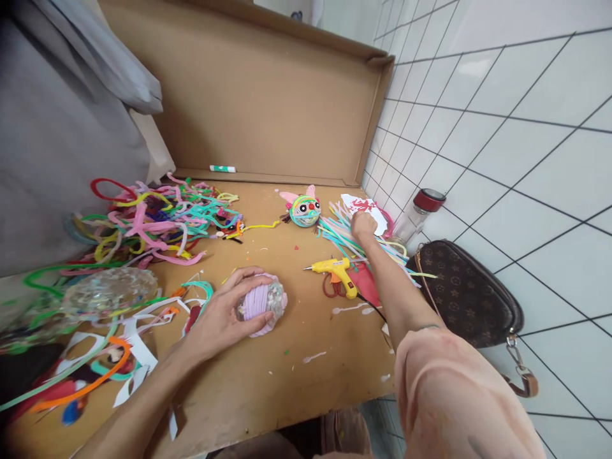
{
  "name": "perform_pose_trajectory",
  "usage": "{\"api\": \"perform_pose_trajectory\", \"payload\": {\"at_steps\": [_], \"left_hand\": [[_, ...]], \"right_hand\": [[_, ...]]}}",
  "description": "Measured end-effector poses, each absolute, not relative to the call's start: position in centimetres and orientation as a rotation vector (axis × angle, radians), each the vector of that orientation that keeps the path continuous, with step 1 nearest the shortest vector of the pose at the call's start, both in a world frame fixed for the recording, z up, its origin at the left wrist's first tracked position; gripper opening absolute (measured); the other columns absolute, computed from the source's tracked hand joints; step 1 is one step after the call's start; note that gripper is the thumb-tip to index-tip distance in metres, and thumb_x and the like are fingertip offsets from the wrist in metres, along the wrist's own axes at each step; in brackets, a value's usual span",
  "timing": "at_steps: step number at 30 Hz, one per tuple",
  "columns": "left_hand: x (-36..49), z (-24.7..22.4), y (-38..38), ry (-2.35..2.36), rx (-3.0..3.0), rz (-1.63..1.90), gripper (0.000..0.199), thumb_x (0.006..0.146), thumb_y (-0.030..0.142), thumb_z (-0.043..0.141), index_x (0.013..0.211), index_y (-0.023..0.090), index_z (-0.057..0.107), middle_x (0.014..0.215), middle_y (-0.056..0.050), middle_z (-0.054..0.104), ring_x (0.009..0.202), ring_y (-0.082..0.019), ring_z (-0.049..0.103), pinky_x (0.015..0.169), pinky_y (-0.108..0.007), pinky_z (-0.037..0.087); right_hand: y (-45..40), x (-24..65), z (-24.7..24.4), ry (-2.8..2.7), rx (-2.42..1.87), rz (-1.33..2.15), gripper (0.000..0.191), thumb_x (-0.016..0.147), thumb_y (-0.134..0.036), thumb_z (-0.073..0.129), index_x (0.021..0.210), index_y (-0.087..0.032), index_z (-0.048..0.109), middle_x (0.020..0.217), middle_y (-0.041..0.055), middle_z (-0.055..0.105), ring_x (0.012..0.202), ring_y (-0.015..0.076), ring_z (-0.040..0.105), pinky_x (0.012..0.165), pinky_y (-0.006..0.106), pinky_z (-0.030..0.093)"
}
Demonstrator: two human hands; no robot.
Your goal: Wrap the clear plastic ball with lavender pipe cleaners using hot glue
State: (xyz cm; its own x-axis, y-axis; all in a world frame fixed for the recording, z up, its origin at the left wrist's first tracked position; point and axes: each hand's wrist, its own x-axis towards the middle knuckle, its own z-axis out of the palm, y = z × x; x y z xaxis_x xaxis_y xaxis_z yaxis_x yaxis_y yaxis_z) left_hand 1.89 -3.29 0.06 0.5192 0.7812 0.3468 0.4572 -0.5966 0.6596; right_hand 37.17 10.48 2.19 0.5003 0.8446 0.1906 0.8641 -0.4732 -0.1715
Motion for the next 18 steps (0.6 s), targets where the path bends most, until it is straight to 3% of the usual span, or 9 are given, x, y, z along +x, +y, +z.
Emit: {"api": "perform_pose_trajectory", "payload": {"at_steps": [3, 9, 13, 18], "left_hand": [[1.9, 0.1, -3.3, 1.001, 2.265, 0.865, 0.046, 0.076, 0.029, 0.068, 0.121, 0.023, 0.061, 0.131, -0.011, 0.053, 0.125, -0.027, 0.053, 0.108, -0.043, 0.044], [2.0, 0.2, -3.4, 1.017, 2.227, 0.87, 0.045, 0.077, 0.031, 0.068, 0.121, 0.021, 0.062, 0.13, -0.011, 0.053, 0.124, -0.027, 0.054, 0.108, -0.042, 0.043], [2.0, -0.1, -3.2, 1.014, 2.207, 0.917, 0.046, 0.076, 0.033, 0.07, 0.119, 0.02, 0.063, 0.128, -0.011, 0.055, 0.122, -0.026, 0.055, 0.107, -0.042, 0.043], [1.8, -0.5, -2.8, 0.976, 2.201, 0.965, 0.05, 0.077, 0.039, 0.072, 0.122, 0.019, 0.061, 0.125, -0.01, 0.058, 0.12, -0.025, 0.056, 0.106, -0.042, 0.045]], "right_hand": [[10.1, 37.2, 3.6, -1.344, -2.432, -0.194, 0.023, 0.09, -0.022, 0.053, 0.099, -0.012, 0.072, 0.099, 0.0186, 0.073, 0.098, 0.027, 0.069, 0.082, 0.034, 0.049], [10.0, 36.6, 6.6, -1.249, -2.114, -0.384, 0.043, 0.101, -0.022, 0.019, 0.122, -0.013, 0.055, 0.105, 0.0121, 0.07, 0.097, 0.0186, 0.067, 0.085, 0.031, 0.047], [10.2, 34.9, 7.8, -1.161, -1.504, -0.5, 0.042, 0.103, -0.035, 0.016, 0.11, -0.016, 0.052, 0.097, 0.0088, 0.066, 0.081, 0.0159, 0.067, 0.08, 0.033, 0.051], [7.9, 30.0, 8.0, -1.147, -1.225, -0.367, 0.034, 0.102, -0.044, 0.018, 0.106, -0.025, 0.045, 0.102, 0.0068, 0.065, 0.076, 0.013, 0.068, 0.069, 0.029, 0.054]]}}
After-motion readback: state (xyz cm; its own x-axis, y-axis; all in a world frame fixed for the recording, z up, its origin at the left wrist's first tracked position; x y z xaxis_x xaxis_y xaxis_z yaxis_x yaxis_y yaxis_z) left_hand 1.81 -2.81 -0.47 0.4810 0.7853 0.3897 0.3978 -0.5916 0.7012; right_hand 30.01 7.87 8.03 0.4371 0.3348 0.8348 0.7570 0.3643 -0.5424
